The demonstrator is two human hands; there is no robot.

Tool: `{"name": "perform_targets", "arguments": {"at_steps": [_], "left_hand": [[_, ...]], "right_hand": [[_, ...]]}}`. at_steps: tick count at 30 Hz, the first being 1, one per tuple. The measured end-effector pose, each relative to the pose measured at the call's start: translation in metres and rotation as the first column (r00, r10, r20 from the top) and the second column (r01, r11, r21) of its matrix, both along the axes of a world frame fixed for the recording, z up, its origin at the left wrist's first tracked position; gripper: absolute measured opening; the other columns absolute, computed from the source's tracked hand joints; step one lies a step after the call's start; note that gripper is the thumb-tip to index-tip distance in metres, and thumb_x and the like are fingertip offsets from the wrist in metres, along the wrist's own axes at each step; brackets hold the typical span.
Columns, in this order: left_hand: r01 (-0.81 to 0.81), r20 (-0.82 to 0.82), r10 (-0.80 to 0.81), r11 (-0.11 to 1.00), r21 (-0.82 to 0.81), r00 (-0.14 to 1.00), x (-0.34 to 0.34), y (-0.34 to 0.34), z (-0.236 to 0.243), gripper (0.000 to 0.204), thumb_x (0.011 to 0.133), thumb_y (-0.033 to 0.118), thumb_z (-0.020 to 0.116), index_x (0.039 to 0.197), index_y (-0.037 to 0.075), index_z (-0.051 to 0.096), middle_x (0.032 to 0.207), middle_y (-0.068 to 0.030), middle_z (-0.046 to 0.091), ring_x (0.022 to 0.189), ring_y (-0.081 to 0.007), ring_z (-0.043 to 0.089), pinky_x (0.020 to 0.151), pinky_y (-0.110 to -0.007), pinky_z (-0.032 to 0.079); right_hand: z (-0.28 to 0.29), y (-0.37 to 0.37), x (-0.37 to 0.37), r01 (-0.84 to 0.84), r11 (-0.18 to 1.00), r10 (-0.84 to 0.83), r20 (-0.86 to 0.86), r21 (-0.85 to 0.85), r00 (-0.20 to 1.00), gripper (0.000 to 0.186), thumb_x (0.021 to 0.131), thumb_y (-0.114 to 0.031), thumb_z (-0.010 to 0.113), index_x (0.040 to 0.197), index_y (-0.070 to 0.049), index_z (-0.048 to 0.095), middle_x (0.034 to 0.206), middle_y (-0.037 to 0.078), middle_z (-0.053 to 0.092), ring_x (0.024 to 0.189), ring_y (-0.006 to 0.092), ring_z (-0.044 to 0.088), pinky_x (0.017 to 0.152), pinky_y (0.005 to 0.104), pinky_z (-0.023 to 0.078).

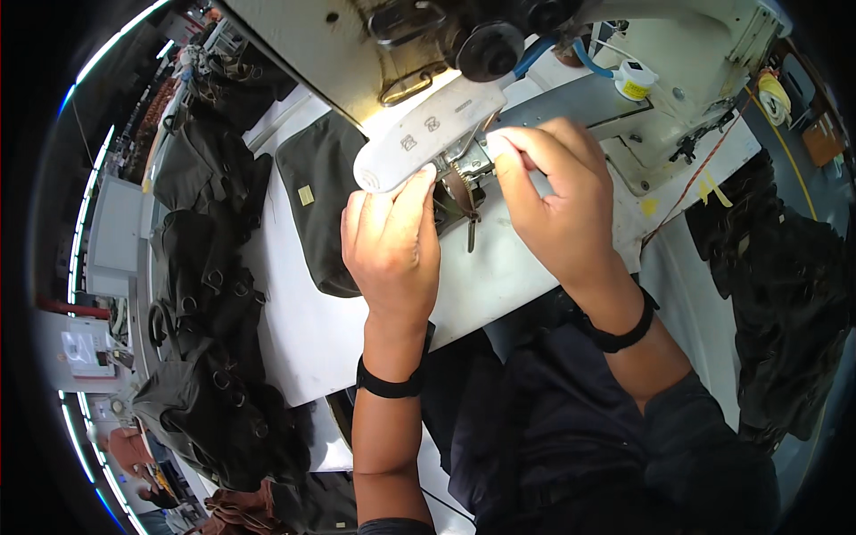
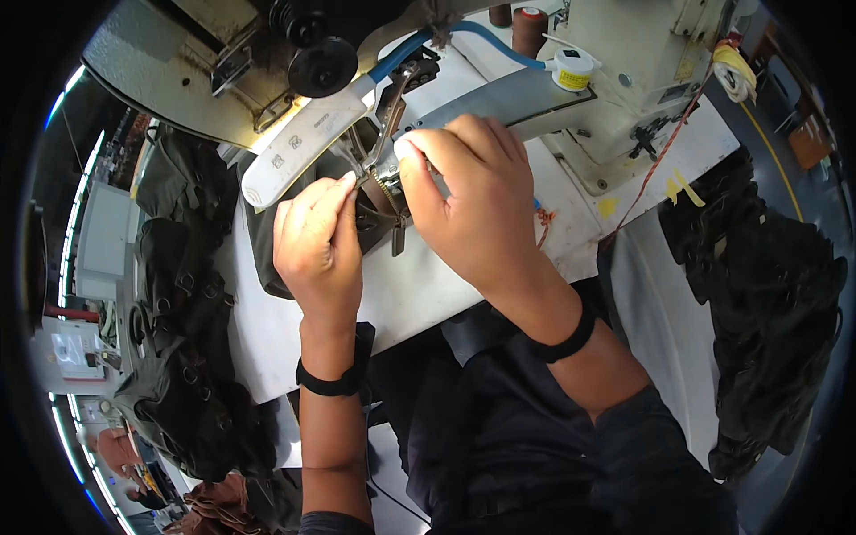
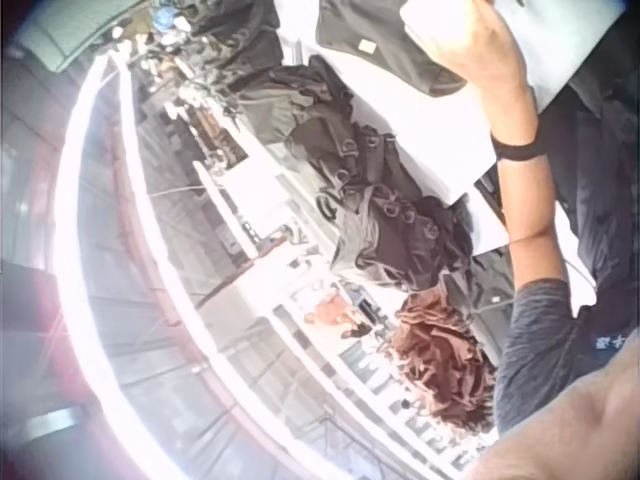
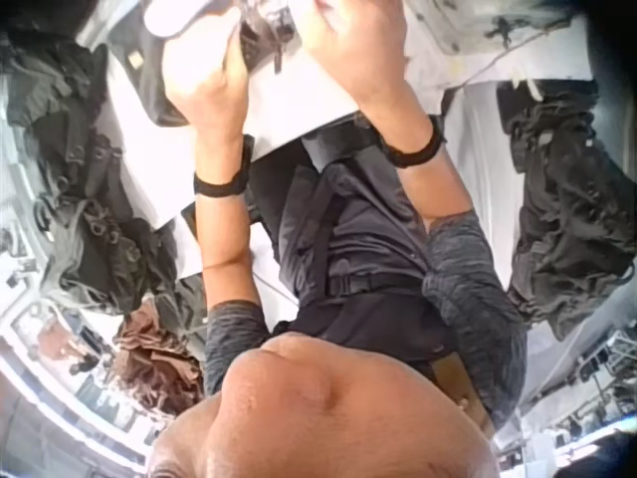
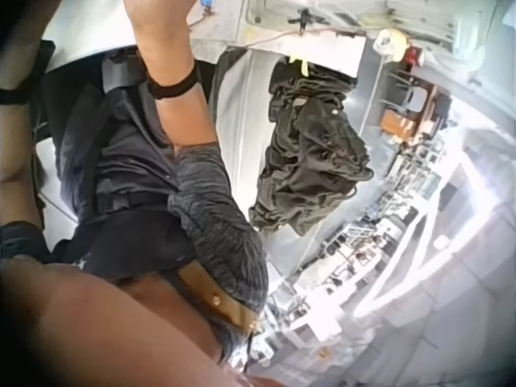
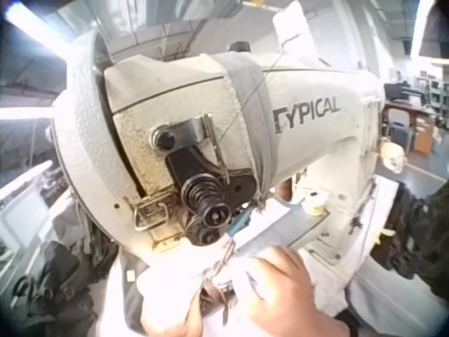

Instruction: The person operates an industrial sewing machine to stitch zippers onto dark green canvas bags. They guide the fabric under the needle, adjust the zipper alignment, and trim excess threads with scissors. The person handles multiple bags sequentially, moving finished items aside and picking up new ones from a pile on the table.

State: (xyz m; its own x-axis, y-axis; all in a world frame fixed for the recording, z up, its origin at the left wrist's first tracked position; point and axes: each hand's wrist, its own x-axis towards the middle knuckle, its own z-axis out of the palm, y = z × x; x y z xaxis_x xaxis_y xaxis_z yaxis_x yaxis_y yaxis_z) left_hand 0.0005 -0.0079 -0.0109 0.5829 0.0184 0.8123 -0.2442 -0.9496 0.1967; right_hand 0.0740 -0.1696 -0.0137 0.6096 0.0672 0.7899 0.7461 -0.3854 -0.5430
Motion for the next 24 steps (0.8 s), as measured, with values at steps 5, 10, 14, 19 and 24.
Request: {"name": "perform_targets", "arguments": {"at_steps": [5,10,14,19,24], "left_hand": [[-0.012,0.022,0.011,0.999,0.031,1.0,0.004,0.002,0.001,0.023,0.084,-0.007,0.077,0.105,0.002,0.078,0.098,-0.0108,0.074,0.085,-0.025,0.066,0.078,-0.034,0.053],[-0.025,0.013,0.025,1.0,0.017,1.0,0.001,0.0,0.001,0.022,0.085,-0.006,0.076,0.105,0.002,0.078,0.099,-0.0111,0.074,0.085,-0.0254,0.067,0.079,-0.034,0.053],[-0.015,0.031,0.015,1.0,0.018,0.999,0.003,0.001,-0.003,0.022,0.085,-0.006,0.076,0.105,0.002,0.078,0.098,-0.0119,0.075,0.085,-0.026,0.067,0.078,-0.034,0.053],[0.035,0.078,-0.037,0.999,0.027,0.996,0.008,0.006,-0.006,0.023,0.084,-0.003,0.076,0.105,0.005,0.078,0.099,-0.0085,0.073,0.083,-0.026,0.065,0.077,-0.035,0.053],[0.031,0.05,-0.032,0.999,0.023,0.998,0.007,0.004,0.0,0.019,0.085,-0.006,0.077,0.102,0.002,0.078,0.099,-0.0127,0.076,0.088,-0.0266,0.069,0.082,-0.035,0.055]], "right_hand": [[-0.006,0.019,0.012,0.054,0.998,-0.056,0.146,0.015,0.988,0.009,0.087,-0.017,0.078,0.089,-0.009,0.073,0.091,0.002,0.062,0.099,0.0237,0.06,0.1,0.0426,0.037],[-0.012,0.031,0.016,0.063,0.997,-0.068,0.148,0.038,0.987,0.016,0.087,-0.022,0.079,0.081,-0.01,0.071,0.087,0.001,0.063,0.095,0.0228,0.061,0.107,0.048,0.031],[-0.016,0.034,0.018,0.069,0.996,-0.077,0.168,0.056,0.983,0.016,0.087,-0.022,0.078,0.079,-0.01,0.069,0.085,0.001,0.064,0.091,0.0226,0.061,0.109,0.0462,0.03],[-0.019,0.037,0.023,0.06,0.993,-0.079,0.199,0.099,0.977,0.016,0.086,-0.021,0.079,0.078,-0.01,0.07,0.082,-0.001,0.064,0.088,0.0208,0.061,0.109,0.0455,0.03],[-0.02,0.038,0.023,0.061,0.993,-0.078,0.168,0.099,0.983,0.017,0.086,-0.022,0.078,0.077,-0.01,0.07,0.081,-0.001,0.063,0.088,0.0205,0.061,0.111,0.0472,0.028]]}}
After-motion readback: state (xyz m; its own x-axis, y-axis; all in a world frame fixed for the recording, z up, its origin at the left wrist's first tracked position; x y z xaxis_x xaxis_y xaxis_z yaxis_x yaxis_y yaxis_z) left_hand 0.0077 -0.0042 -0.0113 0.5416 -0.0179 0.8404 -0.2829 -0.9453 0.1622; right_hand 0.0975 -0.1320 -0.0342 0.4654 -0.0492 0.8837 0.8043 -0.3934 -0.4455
